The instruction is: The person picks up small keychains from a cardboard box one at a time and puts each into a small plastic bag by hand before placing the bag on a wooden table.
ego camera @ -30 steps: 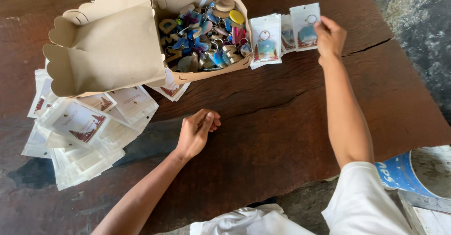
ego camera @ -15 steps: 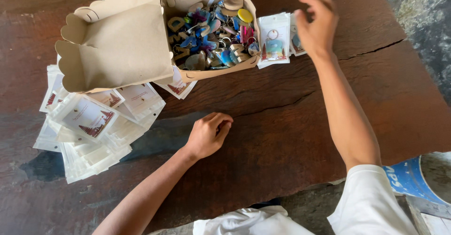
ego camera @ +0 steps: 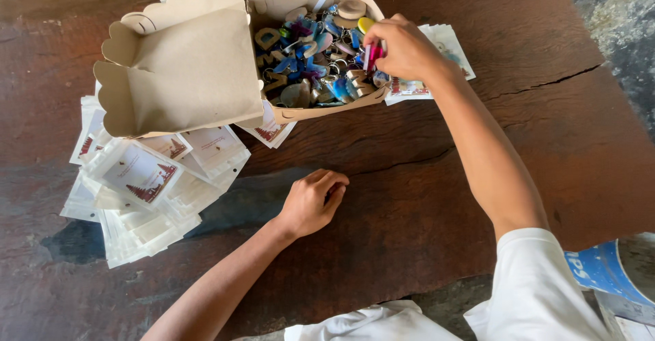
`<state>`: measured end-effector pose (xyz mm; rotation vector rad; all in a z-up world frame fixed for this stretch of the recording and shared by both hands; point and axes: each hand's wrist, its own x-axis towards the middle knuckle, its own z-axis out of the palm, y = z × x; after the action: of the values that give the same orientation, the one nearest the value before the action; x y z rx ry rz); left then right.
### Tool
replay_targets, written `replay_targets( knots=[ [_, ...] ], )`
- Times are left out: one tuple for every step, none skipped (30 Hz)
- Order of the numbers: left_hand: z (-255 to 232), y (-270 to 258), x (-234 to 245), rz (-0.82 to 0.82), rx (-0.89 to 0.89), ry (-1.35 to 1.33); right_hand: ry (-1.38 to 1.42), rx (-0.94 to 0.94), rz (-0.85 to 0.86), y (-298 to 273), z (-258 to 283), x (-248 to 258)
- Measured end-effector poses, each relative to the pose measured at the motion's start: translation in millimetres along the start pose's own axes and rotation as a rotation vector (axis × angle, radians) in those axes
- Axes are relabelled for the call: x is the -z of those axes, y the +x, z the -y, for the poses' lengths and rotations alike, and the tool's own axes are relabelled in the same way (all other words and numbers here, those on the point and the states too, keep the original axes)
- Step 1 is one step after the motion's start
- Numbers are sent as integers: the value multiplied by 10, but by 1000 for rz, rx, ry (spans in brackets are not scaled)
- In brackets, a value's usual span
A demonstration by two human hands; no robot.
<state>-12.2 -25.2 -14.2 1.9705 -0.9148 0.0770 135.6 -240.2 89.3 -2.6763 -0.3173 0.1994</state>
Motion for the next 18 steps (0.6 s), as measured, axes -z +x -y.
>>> replay_targets(
  knots=[
    [3, 12, 5, -1, 2, -1, -1, 0, 2, -23, 12, 29],
    [2, 11, 4, 4, 2, 4, 29, 17, -9, -50, 24, 47],
    [1, 6, 3, 9, 2, 9, 58, 34, -19, -80, 37, 61],
    [6, 6, -9, 5, 12, 8, 60, 38, -10, -126, 35, 79],
    [7, 0, -15, 16, 3, 8, 83, 69, -31, -175, 41, 96],
    [12, -3, 0, 20, -3, 16, 106, 109, -51, -195, 71, 121],
    [25, 0, -21, 10, 9, 22, 107, 123, -42, -241, 45, 115],
    [38, -15, -35, 14, 2, 25, 215, 280, -147, -265, 39, 99],
    [55, -35, -45, 18, -4, 28, 328, 435, -250, -287, 36, 79],
    [36, -46, -34, 0, 15, 38, 333, 456, -232, -297, 54, 19],
    [20, -53, -23, 15, 24, 47, 587, 467, -341, -305, 67, -40],
    [10, -41, -13, 34, 25, 54, 839, 462, -451, -323, 68, -83],
    [21, -49, -17, 19, 37, 63, 844, 475, -436, -360, 167, -118],
    [27, -62, -29, 13, 14, 78, 1090, 440, -420, -413, 258, -155],
    [35, -73, -40, 8, -9, 94, 1335, 394, -397, -465, 346, -190],
    [25, -82, -39, -3, 3, 99, 1339, 398, -380, -504, 461, -282],
    [16, -88, -36, 10, -16, 116, 1372, 467, -254, -543, 574, -370],
    [10, -79, -25, 26, -40, 133, 1400, 535, -133, -586, 684, -446]
  ],
)
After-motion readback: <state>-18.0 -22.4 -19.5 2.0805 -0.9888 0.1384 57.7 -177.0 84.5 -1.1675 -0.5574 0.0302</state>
